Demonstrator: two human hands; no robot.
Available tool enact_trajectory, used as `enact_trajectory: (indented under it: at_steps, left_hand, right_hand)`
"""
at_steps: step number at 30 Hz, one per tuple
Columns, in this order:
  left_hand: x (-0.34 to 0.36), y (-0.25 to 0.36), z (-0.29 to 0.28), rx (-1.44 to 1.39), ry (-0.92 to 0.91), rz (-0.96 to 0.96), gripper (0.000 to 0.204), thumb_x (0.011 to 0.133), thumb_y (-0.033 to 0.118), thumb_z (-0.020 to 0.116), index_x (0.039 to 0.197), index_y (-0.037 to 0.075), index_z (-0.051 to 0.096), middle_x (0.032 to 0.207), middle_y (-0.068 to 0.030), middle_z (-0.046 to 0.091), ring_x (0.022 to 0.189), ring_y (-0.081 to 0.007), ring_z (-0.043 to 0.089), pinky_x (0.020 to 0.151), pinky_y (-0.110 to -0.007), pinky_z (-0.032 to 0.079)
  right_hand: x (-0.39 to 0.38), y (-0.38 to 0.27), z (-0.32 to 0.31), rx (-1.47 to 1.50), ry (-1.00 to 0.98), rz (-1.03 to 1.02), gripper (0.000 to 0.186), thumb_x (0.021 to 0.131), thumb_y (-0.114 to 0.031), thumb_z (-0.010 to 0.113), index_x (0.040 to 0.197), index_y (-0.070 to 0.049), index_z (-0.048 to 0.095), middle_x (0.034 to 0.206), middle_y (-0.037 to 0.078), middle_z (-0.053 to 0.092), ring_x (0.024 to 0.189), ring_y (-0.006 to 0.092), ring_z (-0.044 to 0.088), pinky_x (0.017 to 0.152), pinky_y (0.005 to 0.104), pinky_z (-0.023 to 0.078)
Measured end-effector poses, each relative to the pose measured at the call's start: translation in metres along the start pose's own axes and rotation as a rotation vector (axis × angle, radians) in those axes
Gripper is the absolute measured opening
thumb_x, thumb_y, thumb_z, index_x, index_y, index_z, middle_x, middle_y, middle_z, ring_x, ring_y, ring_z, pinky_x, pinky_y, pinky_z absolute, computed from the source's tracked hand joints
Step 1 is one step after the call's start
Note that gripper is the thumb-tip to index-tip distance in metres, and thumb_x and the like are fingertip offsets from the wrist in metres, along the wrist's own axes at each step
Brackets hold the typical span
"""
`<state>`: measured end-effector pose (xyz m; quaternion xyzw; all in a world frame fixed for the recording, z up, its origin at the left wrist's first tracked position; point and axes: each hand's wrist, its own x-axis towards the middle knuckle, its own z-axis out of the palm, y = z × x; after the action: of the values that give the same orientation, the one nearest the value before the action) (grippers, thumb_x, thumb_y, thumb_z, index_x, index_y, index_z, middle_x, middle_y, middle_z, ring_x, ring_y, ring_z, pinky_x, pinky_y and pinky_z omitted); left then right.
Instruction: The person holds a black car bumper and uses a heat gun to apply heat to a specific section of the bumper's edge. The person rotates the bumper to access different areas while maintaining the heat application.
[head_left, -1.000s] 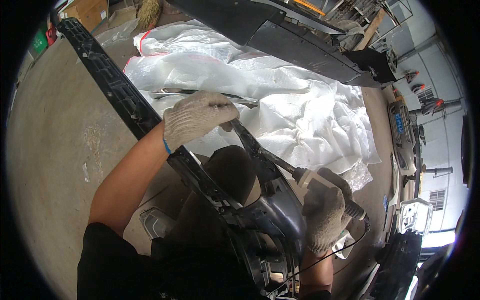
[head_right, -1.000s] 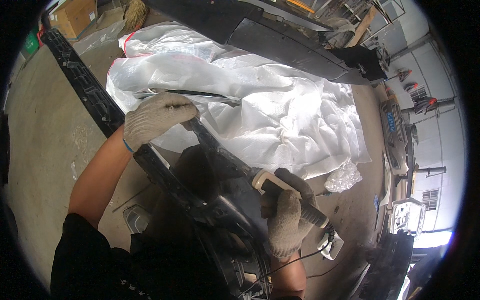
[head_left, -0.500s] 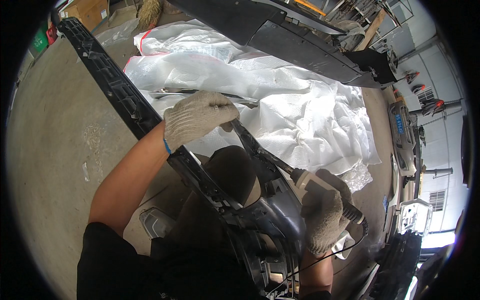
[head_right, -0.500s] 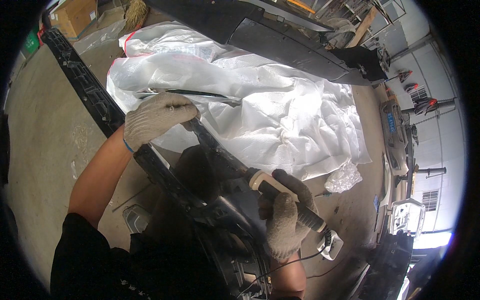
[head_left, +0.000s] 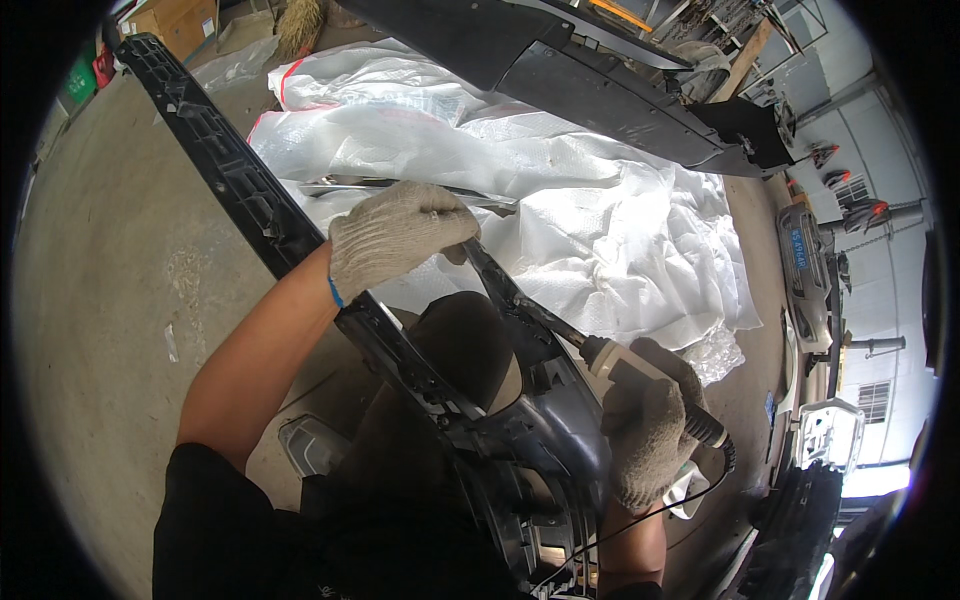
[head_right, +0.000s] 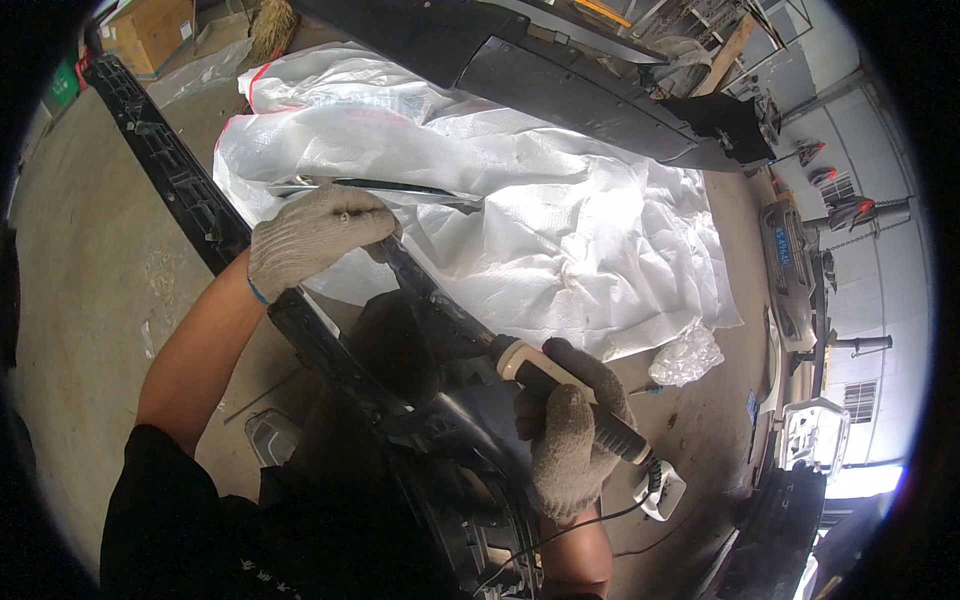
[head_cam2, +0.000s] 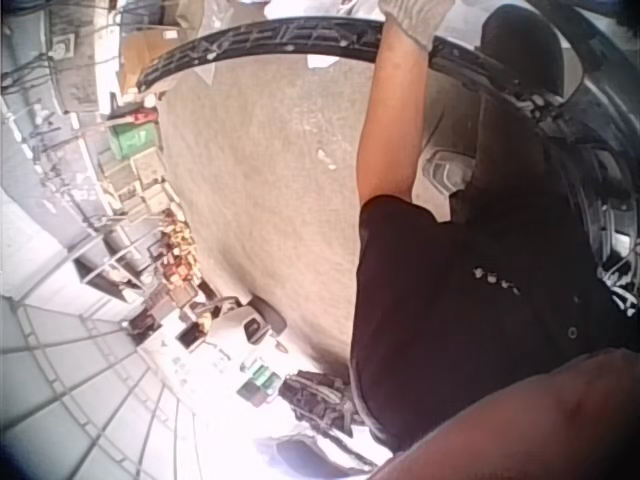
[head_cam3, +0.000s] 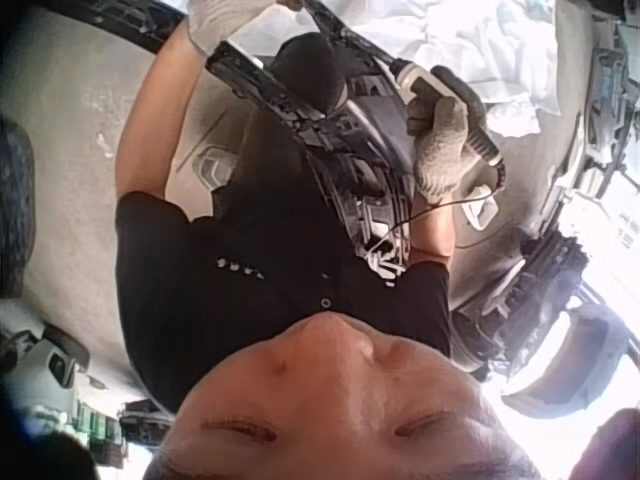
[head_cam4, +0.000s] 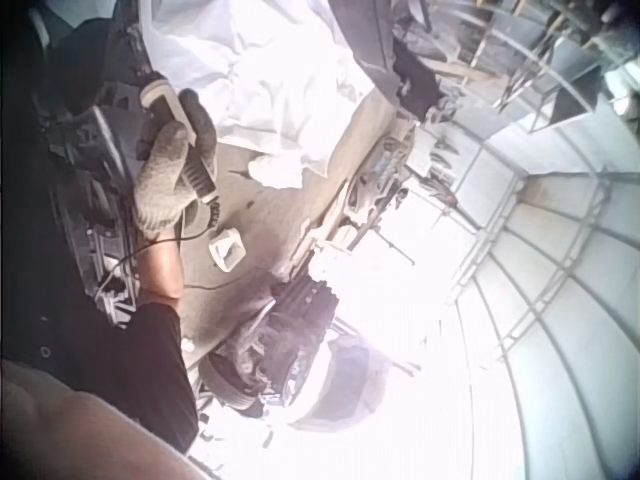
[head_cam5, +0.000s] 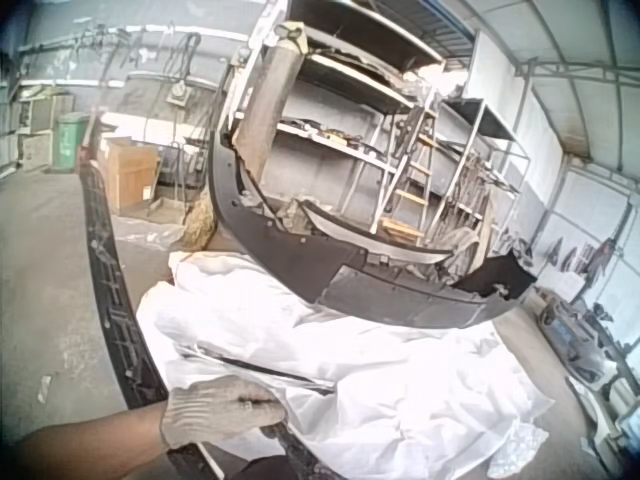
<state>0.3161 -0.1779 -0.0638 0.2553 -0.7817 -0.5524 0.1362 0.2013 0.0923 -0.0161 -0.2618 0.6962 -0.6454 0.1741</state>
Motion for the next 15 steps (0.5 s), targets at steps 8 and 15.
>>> enact_trajectory:
  at_steps: [8, 15]
  left_hand:
    - [0.0004, 0.0008, -0.002, 0.035, -0.032, -0.039, 0.037, 0.089, 0.033, 0.06, 0.1, 0.0, 0.071, 0.09, -0.011, 0.071, 0.084, -0.0192, 0.066, 0.085, -0.03, 0.049]
    - [0.0, -0.0008, -0.002, 0.047, -0.033, -0.026, 0.036, 0.09, 0.032, 0.059, 0.099, 0.0, 0.071, 0.09, -0.0108, 0.071, 0.084, -0.0191, 0.066, 0.085, -0.031, 0.049]
  right_hand:
    - [0.0012, -0.0011, -0.0008, -0.014, -0.021, 0.003, 0.052, 0.093, -0.039, 0.062, 0.119, 0.006, 0.057, 0.07, 0.008, 0.061, 0.054, 0.009, 0.051, 0.047, 0.0222, 0.038]
    - [-0.0001, -0.003, 0.0, -0.013, -0.032, 0.014, 0.05, 0.092, -0.036, 0.061, 0.12, 0.006, 0.057, 0.071, 0.008, 0.061, 0.056, 0.0094, 0.052, 0.049, 0.022, 0.04]
